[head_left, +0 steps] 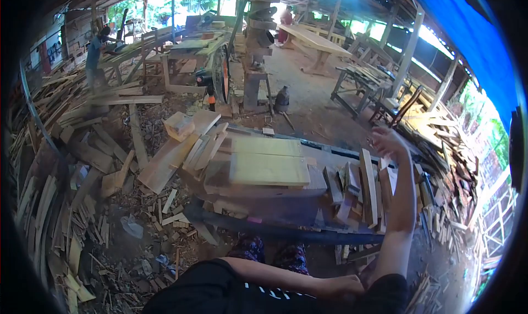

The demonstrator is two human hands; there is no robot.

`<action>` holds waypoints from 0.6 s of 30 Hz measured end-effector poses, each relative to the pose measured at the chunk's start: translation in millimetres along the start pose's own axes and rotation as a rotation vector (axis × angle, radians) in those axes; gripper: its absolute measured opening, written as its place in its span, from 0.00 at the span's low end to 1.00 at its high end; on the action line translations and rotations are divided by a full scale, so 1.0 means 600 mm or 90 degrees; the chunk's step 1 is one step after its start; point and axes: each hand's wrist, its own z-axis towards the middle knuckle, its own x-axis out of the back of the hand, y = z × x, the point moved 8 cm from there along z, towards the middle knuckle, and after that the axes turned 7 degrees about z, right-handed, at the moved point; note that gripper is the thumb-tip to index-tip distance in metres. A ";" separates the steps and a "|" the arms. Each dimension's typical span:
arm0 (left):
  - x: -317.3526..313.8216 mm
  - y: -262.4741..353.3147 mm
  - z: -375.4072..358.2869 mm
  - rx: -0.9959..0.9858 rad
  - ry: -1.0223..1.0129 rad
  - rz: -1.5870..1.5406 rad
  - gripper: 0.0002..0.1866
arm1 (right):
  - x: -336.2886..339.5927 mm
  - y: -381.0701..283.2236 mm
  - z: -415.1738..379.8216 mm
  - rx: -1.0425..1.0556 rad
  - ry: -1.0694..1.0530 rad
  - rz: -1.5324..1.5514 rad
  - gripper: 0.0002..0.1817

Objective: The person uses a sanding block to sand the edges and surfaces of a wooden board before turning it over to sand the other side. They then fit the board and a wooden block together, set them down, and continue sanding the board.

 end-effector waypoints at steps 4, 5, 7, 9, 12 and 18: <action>-0.073 -0.009 0.034 0.051 -0.022 -0.071 0.16 | 0.009 -0.104 -0.059 0.013 0.024 -0.063 0.27; -0.097 -0.018 0.050 0.066 -0.029 -0.093 0.15 | 0.005 -0.127 -0.069 0.058 0.032 -0.082 0.27; -0.062 0.026 0.059 0.084 -0.041 -0.130 0.14 | -0.003 -0.146 -0.080 0.106 0.045 -0.113 0.26; 0.001 0.086 0.055 0.104 -0.055 -0.158 0.13 | -0.052 -0.147 -0.098 0.203 -0.018 -0.333 0.26; 0.056 0.139 0.061 0.151 -0.066 -0.196 0.12 | -0.183 -0.143 -0.184 0.127 -0.097 -0.339 0.26; 0.069 0.088 0.182 0.261 -0.031 0.220 0.18 | -0.458 -0.084 -0.267 0.385 -0.291 -0.481 0.22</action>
